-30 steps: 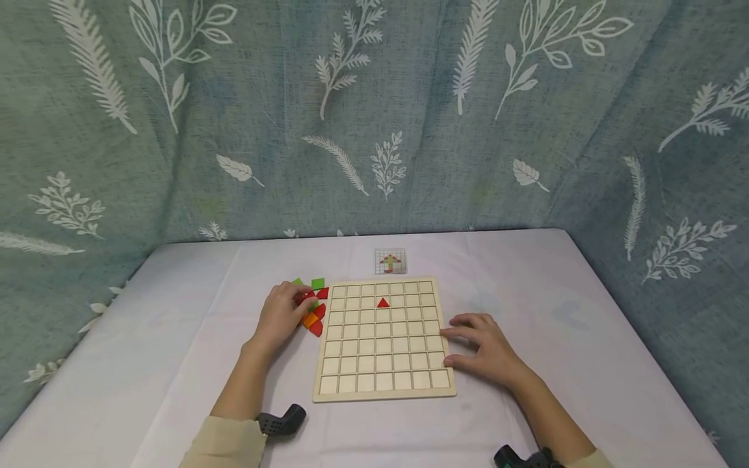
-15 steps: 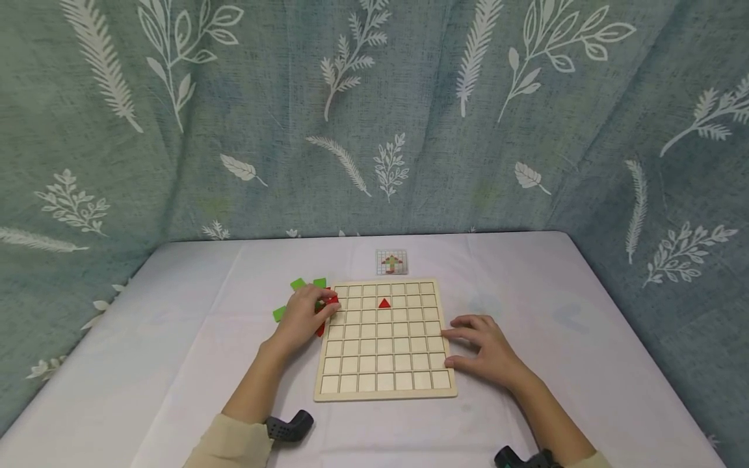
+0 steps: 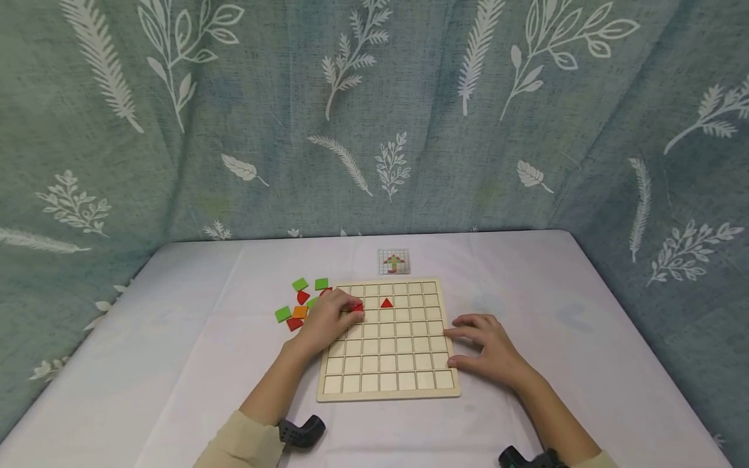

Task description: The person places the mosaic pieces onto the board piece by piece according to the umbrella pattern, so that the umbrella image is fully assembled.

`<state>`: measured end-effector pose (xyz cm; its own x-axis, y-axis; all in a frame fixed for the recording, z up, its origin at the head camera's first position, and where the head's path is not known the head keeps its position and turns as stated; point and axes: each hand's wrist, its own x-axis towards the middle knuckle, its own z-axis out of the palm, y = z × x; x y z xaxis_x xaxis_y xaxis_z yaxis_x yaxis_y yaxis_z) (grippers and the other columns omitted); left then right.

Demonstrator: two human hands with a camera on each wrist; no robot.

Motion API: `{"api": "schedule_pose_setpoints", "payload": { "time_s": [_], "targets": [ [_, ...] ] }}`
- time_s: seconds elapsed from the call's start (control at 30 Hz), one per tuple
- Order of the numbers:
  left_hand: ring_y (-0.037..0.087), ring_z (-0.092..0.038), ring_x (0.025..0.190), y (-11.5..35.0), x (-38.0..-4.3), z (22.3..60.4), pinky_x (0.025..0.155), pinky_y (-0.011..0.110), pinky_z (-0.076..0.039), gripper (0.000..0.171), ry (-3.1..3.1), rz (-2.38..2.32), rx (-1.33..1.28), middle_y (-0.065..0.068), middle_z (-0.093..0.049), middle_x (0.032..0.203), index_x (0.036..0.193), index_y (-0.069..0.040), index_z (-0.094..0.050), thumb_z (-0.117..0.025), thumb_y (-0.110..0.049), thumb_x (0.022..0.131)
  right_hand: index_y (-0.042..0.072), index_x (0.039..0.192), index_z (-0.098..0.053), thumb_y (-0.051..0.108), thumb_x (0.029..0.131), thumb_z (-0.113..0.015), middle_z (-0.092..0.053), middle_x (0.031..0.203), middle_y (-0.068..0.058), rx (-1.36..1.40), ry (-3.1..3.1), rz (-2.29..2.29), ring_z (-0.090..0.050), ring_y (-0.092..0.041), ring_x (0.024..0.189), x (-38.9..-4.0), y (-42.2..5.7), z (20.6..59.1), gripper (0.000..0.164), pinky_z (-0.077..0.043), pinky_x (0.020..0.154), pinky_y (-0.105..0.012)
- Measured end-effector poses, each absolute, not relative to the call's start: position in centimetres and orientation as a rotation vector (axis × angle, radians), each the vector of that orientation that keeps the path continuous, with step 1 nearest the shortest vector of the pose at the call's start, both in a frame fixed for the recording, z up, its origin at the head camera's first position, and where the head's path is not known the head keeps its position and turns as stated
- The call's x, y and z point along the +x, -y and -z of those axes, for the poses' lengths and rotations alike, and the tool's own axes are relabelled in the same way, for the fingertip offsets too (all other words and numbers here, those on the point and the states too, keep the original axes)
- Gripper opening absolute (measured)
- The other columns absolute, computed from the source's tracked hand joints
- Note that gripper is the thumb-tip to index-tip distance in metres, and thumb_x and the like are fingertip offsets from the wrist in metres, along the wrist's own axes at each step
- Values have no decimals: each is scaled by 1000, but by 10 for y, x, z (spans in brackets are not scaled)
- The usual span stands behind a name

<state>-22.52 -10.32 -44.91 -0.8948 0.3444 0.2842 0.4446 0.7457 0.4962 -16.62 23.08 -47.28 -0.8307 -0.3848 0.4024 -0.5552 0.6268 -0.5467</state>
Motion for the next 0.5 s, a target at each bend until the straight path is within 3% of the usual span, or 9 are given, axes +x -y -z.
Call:
{"api": "schedule_pose_setpoints", "payload": {
  "time_s": [0.5],
  "targets": [
    [16, -50, 92, 95, -223, 459, 81, 33, -42, 30, 2721, 824, -672, -3, -60, 96, 105, -15, -73, -71, -35, 83, 16, 112, -70, 30, 68, -83, -59, 118, -6, 735, 2643, -988, -42, -24, 109, -166, -232, 471, 48, -34, 86, -48]
  ]
}}
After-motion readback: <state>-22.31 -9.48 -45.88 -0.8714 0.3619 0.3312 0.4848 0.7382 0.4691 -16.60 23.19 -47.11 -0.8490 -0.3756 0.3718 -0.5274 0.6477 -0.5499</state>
